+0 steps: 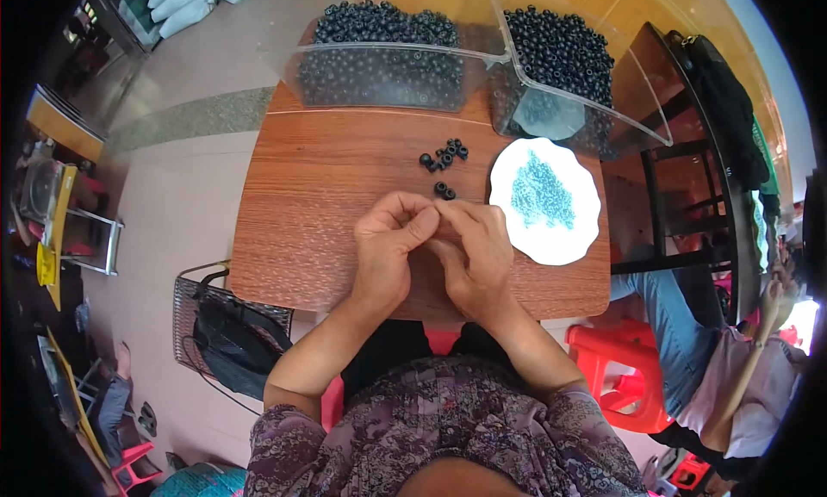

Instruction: The person is manually assembling small black plastic components by inserting tiny blue pieces into them.

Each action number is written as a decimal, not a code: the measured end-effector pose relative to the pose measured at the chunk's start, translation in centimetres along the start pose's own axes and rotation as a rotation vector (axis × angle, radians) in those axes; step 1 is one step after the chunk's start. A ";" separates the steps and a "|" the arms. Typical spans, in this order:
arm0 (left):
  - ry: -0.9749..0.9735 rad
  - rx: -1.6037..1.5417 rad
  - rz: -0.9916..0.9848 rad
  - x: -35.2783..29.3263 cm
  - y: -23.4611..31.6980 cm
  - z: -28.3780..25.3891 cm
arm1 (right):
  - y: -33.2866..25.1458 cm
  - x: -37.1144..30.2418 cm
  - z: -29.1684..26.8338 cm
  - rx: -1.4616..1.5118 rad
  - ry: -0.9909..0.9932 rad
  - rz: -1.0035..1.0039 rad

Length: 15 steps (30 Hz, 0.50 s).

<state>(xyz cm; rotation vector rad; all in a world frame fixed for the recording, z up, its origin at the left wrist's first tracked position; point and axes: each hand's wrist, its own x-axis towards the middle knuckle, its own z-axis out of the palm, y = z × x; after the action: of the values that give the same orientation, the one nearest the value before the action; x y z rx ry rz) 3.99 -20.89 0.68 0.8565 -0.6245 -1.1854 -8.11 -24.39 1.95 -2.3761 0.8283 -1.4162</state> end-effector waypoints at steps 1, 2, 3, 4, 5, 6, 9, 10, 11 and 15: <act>-0.002 0.059 0.081 0.1 1.2 0.5 | -0.3 -0.3 -0.8 -0.003 -0.017 0.044; -0.003 0.115 0.157 0.5 2.7 1.0 | -0.5 -0.6 -1.2 -0.008 -0.039 0.091; -0.002 0.163 0.217 0.8 4.5 1.7 | -0.7 -1.1 -1.5 -0.006 -0.042 0.110; -0.005 0.206 0.275 1.5 6.0 2.2 | -0.5 -1.4 -1.9 0.045 -0.026 0.154; -0.020 0.297 0.360 2.7 7.1 2.3 | -0.3 -1.4 -2.1 0.097 -0.006 0.191; -0.044 0.384 0.444 4.3 8.0 2.3 | 0.1 -1.7 -2.2 0.090 -0.004 0.207; 0.076 0.814 0.721 10.0 11.3 2.7 | 0.8 -2.2 -2.3 0.112 -0.051 0.147; 0.097 0.855 0.745 12.2 11.9 2.6 | 0.8 -2.4 -2.5 0.104 -0.067 0.119; 0.100 0.861 0.739 13.8 12.3 2.1 | 0.7 -2.6 -2.7 0.102 -0.084 0.087; 0.368 1.517 1.145 18.0 13.3 0.5 | 0.7 -2.9 -3.1 0.058 -0.103 0.077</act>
<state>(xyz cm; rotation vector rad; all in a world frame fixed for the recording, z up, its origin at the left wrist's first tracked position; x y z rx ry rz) 15.60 -36.49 11.75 1.5232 -1.4336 0.6933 -12.07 -23.01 1.04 -2.3258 0.8317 -1.2600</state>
